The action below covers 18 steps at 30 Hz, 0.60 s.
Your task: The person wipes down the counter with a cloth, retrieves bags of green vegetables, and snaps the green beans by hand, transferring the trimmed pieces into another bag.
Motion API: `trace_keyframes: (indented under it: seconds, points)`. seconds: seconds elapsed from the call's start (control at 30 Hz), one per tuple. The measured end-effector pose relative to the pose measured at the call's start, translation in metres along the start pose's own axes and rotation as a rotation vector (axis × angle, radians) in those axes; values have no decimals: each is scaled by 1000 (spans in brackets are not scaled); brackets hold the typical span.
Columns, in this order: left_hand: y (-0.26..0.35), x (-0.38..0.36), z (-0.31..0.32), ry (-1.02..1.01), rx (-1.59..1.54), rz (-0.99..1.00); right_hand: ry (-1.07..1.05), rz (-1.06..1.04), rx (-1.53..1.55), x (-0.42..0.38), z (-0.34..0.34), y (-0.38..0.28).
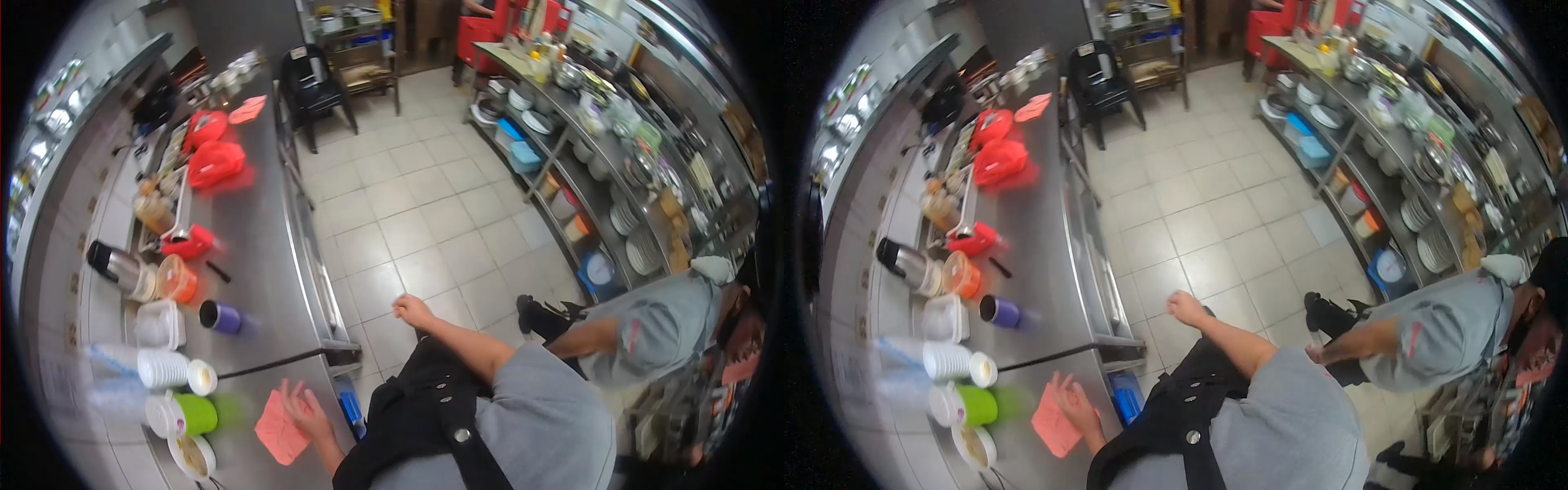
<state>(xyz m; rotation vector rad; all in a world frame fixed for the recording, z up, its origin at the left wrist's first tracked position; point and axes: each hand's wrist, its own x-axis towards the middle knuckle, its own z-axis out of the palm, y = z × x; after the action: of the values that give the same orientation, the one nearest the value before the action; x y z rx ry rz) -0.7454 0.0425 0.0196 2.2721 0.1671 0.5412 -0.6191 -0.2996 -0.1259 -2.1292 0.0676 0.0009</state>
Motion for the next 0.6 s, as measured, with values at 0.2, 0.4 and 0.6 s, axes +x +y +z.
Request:
trace_keyframes:
  seconds: [0.2,0.4,0.6]
  points:
    - [126,61,31,-1121,-1244,119,-13,569,-167,-114,-76,183]
    - [219,110,118,-1885,-1149,468,-197,981,-69,-173,-154,227]
    - [302,148,231,-2160,-1032,642,-84,1043,82,-154,-223,285]
